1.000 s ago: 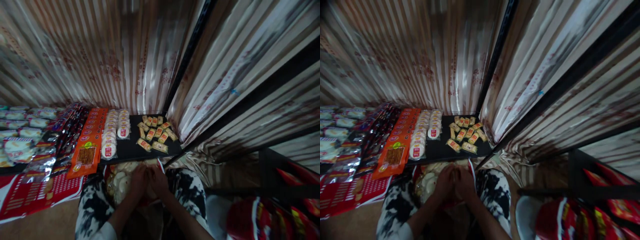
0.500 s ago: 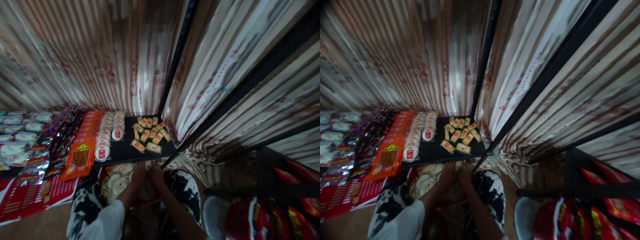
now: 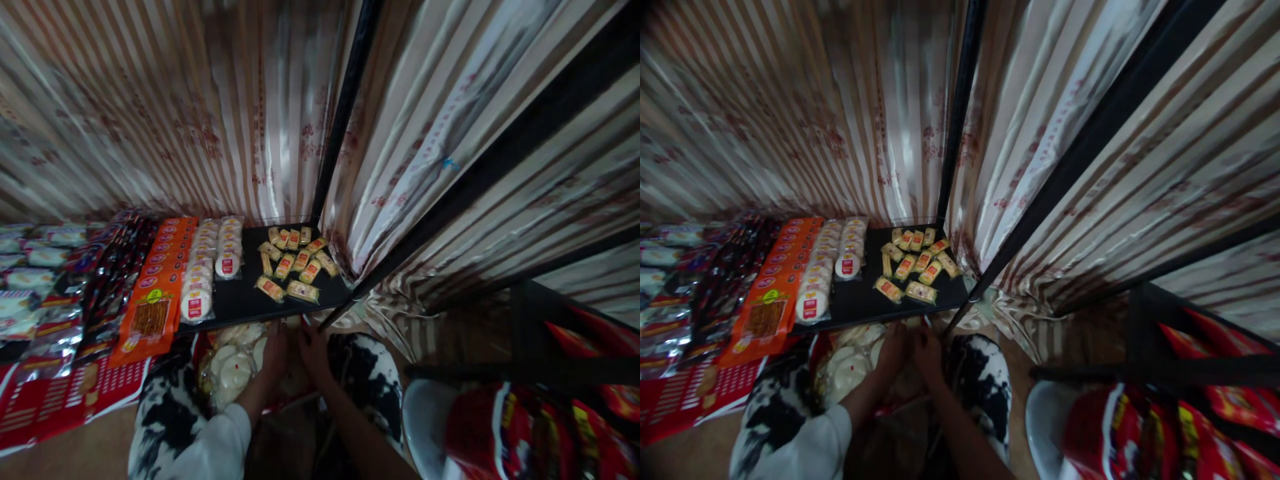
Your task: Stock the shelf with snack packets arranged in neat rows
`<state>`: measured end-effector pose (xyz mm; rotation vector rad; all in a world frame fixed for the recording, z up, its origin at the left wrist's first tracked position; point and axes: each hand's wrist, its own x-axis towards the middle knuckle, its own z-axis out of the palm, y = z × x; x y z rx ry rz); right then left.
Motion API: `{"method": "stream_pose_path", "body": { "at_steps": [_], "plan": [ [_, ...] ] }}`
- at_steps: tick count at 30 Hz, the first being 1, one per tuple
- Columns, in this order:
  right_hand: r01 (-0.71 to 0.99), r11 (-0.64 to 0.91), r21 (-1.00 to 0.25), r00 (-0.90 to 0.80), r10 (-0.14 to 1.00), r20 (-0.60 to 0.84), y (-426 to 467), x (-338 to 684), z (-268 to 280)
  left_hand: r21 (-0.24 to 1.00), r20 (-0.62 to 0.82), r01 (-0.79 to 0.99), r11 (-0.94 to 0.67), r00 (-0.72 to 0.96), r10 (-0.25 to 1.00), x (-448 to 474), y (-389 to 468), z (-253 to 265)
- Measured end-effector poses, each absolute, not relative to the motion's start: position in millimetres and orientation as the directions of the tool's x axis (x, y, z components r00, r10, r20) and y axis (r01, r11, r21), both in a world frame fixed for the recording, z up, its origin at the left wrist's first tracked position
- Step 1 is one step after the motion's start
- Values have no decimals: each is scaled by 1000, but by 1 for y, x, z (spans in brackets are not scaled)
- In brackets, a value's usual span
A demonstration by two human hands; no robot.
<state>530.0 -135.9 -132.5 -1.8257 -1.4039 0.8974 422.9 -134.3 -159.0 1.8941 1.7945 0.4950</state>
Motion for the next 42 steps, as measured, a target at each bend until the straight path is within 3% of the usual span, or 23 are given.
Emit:
{"method": "stream_pose_path", "body": {
  "at_steps": [7, 13, 17, 23, 29, 31, 34, 38, 40, 42],
  "plan": [
    [531, -124, -839, 68, 992, -103, -173, 524, -116, 649, -52, 761, 11, 29, 998, 411, -165, -155],
    [535, 44, -844, -67, 998, 9, -188, 522, -96, 767, -18, 641, 16, -3, 1000, 395, -189, -149],
    [613, 142, -777, -142, 987, 69, -183, 527, -82, 833, 33, 552, -12, -27, 999, 382, -199, -138],
    [714, 299, -633, -424, 904, -51, -174, 528, -65, 874, 53, 484, -36, -21, 998, 357, -209, -105],
    [755, 353, -552, -448, 893, -41, -175, 511, -45, 936, -41, 342, 79, -117, 992, 336, -209, -81],
    [751, 325, -575, -404, 915, -11, -175, 505, -43, 965, -94, 226, 133, -175, 980, 328, -206, -76],
    [691, 166, -704, -271, 962, -39, -170, 497, -48, 985, -163, 17, 173, -265, 951, 316, -203, -72],
    [366, -90, -926, -160, 974, -158, -165, 481, -58, 946, -290, -225, 233, -269, 918, 312, -206, -69],
    [207, -180, -962, -147, 966, -212, -165, 471, -64, 920, -342, -283, 269, -249, 906, 318, -208, -68],
    [157, -203, -966, -137, 965, -225, -167, 462, -69, 909, -359, -313, 274, -259, 897, 325, -208, -68]
  ]
}}
